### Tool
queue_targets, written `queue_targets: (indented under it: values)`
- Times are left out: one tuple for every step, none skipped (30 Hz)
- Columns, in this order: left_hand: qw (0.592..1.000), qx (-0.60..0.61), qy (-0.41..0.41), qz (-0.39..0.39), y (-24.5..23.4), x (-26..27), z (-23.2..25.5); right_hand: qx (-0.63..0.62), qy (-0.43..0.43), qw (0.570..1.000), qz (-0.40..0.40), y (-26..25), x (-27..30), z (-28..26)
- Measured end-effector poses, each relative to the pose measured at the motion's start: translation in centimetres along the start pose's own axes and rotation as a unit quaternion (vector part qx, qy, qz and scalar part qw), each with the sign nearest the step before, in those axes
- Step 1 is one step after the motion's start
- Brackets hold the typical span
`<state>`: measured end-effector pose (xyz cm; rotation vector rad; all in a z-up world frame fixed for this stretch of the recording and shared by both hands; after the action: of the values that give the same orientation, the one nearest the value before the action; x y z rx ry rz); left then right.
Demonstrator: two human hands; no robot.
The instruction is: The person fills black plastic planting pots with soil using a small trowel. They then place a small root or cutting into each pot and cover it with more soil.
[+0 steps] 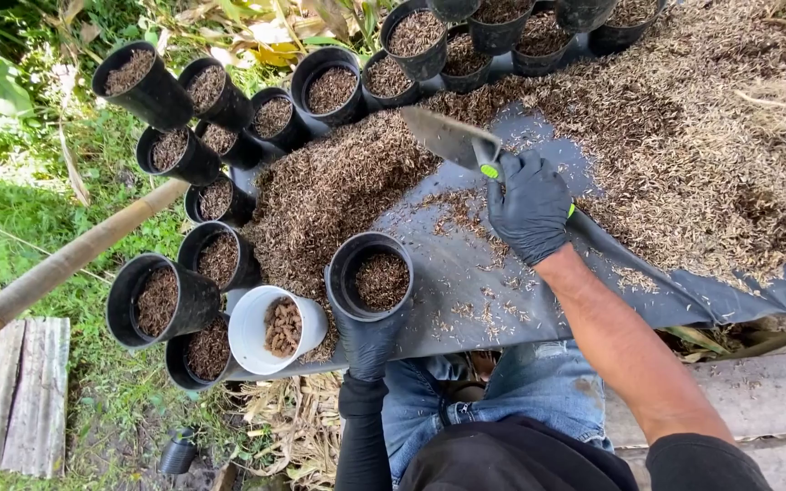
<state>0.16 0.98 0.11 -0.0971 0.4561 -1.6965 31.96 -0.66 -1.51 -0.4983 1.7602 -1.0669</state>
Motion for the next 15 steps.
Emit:
queue_targets:
  values:
    - [1.000,0.000,0.001,0.000,-0.1,-0.1,0.8,-0.001,0.001,1.000,0.001,-0.4,0.0,-0.2]
    - [1.000,-0.002,-0.004,-0.006,-0.2,-0.3,1.6,0.026,-0.009,1.000,-0.008,-0.7,-0.1,-0.5]
    - [1.000,-0.003,-0.008,-0.011,-0.2,-0.5,2.4,0.053,-0.021,0.998,-0.015,-1.1,-0.3,-0.7]
    - [1.000,-0.002,-0.007,-0.009,-0.2,-0.7,2.6,0.054,-0.022,0.998,-0.013,-3.1,-0.8,-1.6]
    - [1.000,-0.013,-0.013,-0.015,-0.3,-0.6,2.8,0.068,-0.040,0.996,-0.028,-5.1,-1.1,-2.6]
    - [0.999,-0.025,-0.018,-0.021,-0.4,-0.6,3.0,0.082,-0.058,0.994,-0.043,-7.0,-1.4,-3.6]
    - [0.999,-0.024,-0.020,-0.019,-0.3,-0.5,2.8,0.082,-0.060,0.994,-0.044,-8.7,-1.9,-4.5]
    - [0.999,-0.023,-0.026,-0.018,-0.3,-0.3,2.6,0.029,-0.060,0.995,-0.075,-10.4,-2.4,-5.4]
    - [0.999,-0.022,-0.031,-0.016,-0.2,-0.2,2.4,-0.025,-0.060,0.992,-0.104,-12.0,-3.0,-6.4]
    - [0.999,-0.022,-0.031,-0.013,-0.4,-0.4,3.4,-0.026,-0.063,0.992,-0.104,-9.0,-1.7,-5.4]
    - [0.999,0.002,-0.046,-0.016,-0.6,-0.7,4.2,-0.035,-0.104,0.992,-0.064,-6.0,-0.5,-4.6]
    - [0.998,0.026,-0.061,-0.018,-0.8,-1.0,5.1,-0.044,-0.144,0.988,-0.024,-3.1,0.8,-3.7]
    - [0.998,0.024,-0.059,-0.017,-0.8,-0.9,4.5,-0.046,-0.144,0.988,-0.022,-3.0,0.3,-3.3]
    - [0.999,0.024,-0.045,-0.011,-0.7,-0.8,3.8,-0.026,-0.131,0.991,-0.015,-2.9,-0.1,-2.7]
    - [0.999,0.024,-0.032,-0.007,-0.5,-0.5,3.1,-0.005,-0.117,0.993,-0.010,-2.9,-0.3,-2.1]
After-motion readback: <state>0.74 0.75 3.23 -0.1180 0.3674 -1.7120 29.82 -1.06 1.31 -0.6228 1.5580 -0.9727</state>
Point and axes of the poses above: each hand's wrist, its own x-axis away from the middle knuckle, its own y-axis out of the palm, z = x × y, the point moved 1 cm from there along -x, towards the middle knuckle, and after that the axes turned 5 degrees about y, right-handed, at the moved point
